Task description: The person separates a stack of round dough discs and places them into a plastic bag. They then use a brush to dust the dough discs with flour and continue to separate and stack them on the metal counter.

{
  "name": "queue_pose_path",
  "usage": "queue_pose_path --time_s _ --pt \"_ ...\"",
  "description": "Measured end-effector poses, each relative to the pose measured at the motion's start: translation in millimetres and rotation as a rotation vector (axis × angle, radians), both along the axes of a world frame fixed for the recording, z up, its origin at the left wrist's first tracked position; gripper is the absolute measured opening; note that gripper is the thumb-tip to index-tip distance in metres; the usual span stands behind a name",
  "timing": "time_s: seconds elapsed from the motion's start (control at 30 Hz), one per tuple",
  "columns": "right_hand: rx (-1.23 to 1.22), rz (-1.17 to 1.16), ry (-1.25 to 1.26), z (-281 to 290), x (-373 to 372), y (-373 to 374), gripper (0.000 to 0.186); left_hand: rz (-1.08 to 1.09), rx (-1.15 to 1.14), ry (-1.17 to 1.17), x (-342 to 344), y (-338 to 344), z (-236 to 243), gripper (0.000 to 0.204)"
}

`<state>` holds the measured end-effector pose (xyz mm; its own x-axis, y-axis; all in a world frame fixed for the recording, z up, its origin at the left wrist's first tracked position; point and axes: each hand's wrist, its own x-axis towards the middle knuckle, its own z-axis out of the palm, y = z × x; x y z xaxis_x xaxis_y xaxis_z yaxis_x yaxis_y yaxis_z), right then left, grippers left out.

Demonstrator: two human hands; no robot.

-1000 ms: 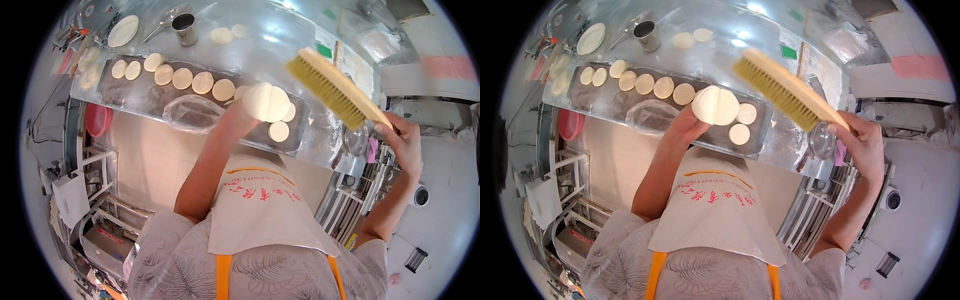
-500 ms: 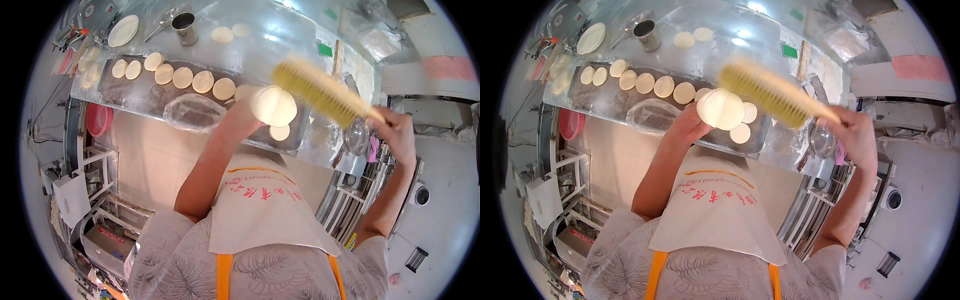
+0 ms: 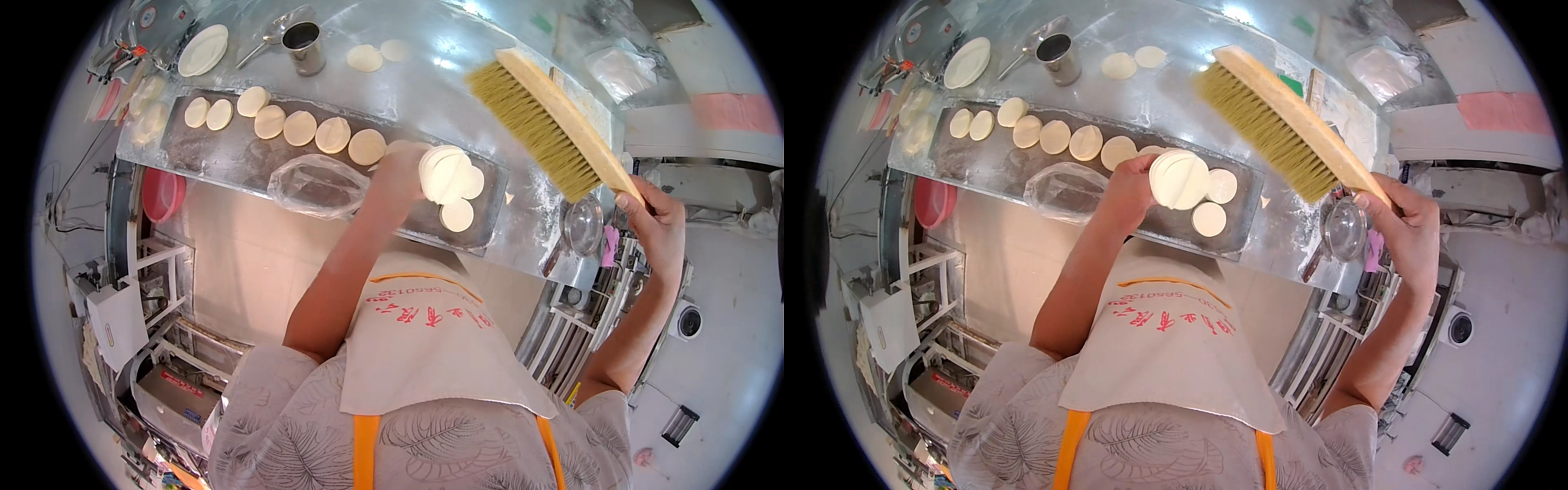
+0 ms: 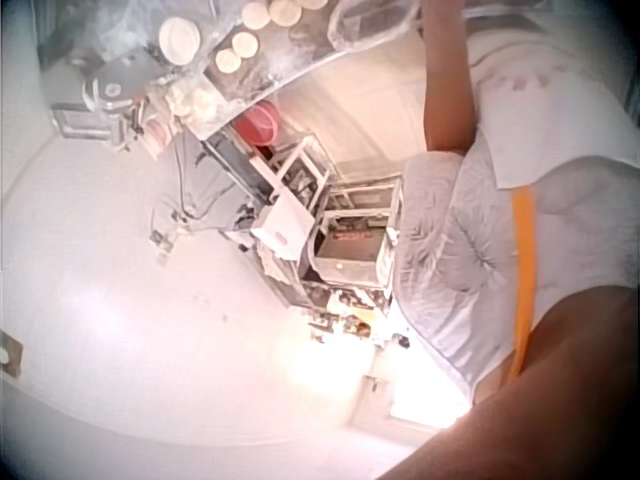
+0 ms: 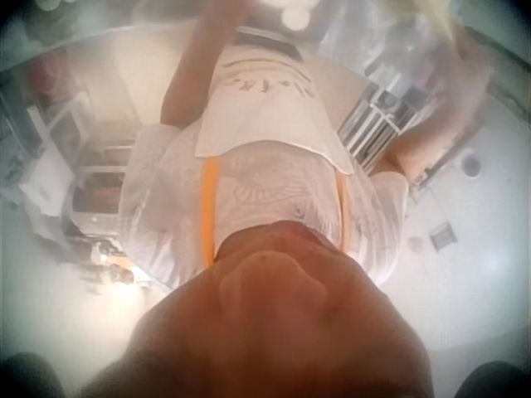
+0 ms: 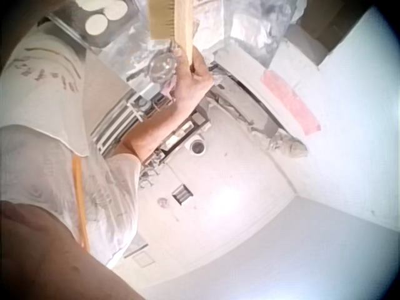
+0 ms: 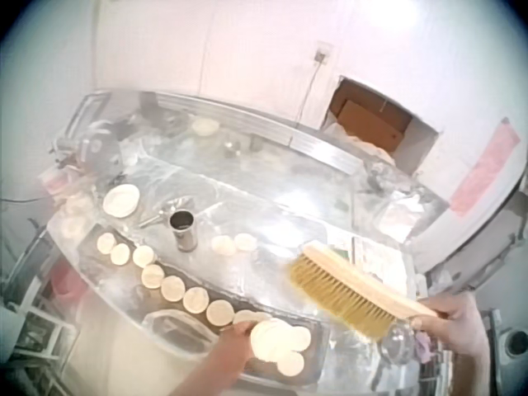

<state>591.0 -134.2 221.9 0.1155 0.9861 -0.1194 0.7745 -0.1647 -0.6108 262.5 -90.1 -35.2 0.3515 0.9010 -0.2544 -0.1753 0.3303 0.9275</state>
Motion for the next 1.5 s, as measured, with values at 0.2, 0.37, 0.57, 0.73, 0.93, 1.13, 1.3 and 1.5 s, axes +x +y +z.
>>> queue_pose_path --time_s 0.2,0.37,0.57,0.73,0.93,1.13,1.3,1.5 --pt "-0.080 -0.024 0.051 -4 4 -6 0.032 0.040 0.130 0.055 -4 4 0 0.035" --pt "-0.059 0.042 0.047 -5 6 -14 0.031 -0.014 0.023 0.101 -8 8 5 0.036" --pt "-0.190 0.144 0.126 1 5 -16 0.030 0.032 0.143 -0.021 -9 9 -46 0.032" --pt "-0.264 0.173 0.007 -5 3 0 0.030 -0.045 0.036 -0.117 -5 8 -32 0.031" --pt "-0.125 0.280 0.171 -6 0 1 0.028 -0.065 0.060 -0.092 -6 3 -14 0.034" --pt "-0.034 -0.028 -0.058 -22 -7 8 0.031 0.079 0.066 0.007 -3 3 -14 0.036" --pt "-0.060 -0.005 0.057 -24 15 0 0.034 0.097 0.008 0.022 -16 10 -25 0.036" --pt "-0.057 -0.051 0.017 -29 19 -7 0.035 0.143 -0.089 0.012 -22 19 0 0.037"
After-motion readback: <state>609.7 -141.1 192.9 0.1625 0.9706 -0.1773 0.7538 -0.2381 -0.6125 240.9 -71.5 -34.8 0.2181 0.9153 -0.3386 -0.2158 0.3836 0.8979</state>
